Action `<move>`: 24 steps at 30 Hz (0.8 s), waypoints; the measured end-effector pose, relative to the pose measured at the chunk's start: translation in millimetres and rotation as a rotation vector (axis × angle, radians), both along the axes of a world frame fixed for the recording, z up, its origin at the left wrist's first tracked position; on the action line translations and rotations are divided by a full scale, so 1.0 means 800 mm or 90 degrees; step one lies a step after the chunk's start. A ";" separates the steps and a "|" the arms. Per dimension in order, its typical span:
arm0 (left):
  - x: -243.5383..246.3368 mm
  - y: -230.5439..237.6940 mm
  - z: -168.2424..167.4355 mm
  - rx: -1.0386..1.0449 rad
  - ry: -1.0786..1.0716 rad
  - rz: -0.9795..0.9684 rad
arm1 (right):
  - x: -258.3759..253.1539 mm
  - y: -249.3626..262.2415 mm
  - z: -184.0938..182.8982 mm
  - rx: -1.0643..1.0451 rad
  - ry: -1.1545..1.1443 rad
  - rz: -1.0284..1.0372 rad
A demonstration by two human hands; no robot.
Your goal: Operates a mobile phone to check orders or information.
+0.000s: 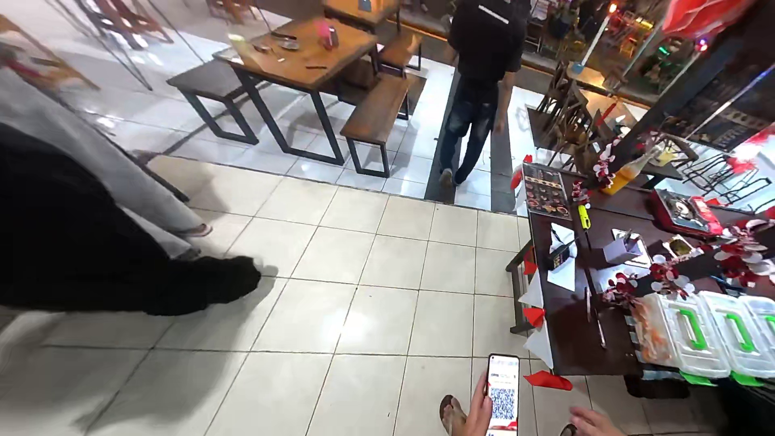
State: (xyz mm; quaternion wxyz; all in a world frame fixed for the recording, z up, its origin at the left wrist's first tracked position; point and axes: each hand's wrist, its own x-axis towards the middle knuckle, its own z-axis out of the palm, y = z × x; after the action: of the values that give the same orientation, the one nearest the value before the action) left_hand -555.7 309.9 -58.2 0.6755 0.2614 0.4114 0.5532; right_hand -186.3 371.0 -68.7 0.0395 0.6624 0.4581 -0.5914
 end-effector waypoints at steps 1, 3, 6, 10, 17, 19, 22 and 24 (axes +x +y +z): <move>0.009 0.005 0.009 0.011 -0.011 -0.013 | -0.011 -0.001 0.007 0.004 0.030 -0.006; 0.032 0.016 0.031 0.028 -0.026 -0.036 | -0.026 -0.003 0.025 0.024 0.081 -0.019; 0.080 0.022 0.068 0.045 -0.012 -0.046 | -0.016 -0.009 0.045 0.080 0.168 -0.036; 0.161 0.013 0.101 0.055 -0.007 -0.070 | 0.037 -0.037 0.057 0.137 0.252 -0.117; 0.350 -0.032 0.142 0.132 -0.074 -0.129 | 0.194 -0.104 0.086 0.332 0.347 -0.181; 0.413 -0.051 0.144 0.153 -0.073 -0.157 | 0.249 -0.132 0.107 0.422 0.330 -0.148; 0.505 -0.078 0.137 0.124 -0.059 -0.184 | 0.329 -0.173 0.126 0.535 0.274 -0.123; 0.560 -0.099 0.134 0.101 -0.052 -0.208 | 0.377 -0.209 0.134 0.595 0.240 -0.129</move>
State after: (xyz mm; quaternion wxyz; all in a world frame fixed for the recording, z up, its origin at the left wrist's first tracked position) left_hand -107.4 230.6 49.1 0.7500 0.3546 0.2904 0.4768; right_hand 115.5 203.9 38.7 -0.4015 0.5325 0.6062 -0.4332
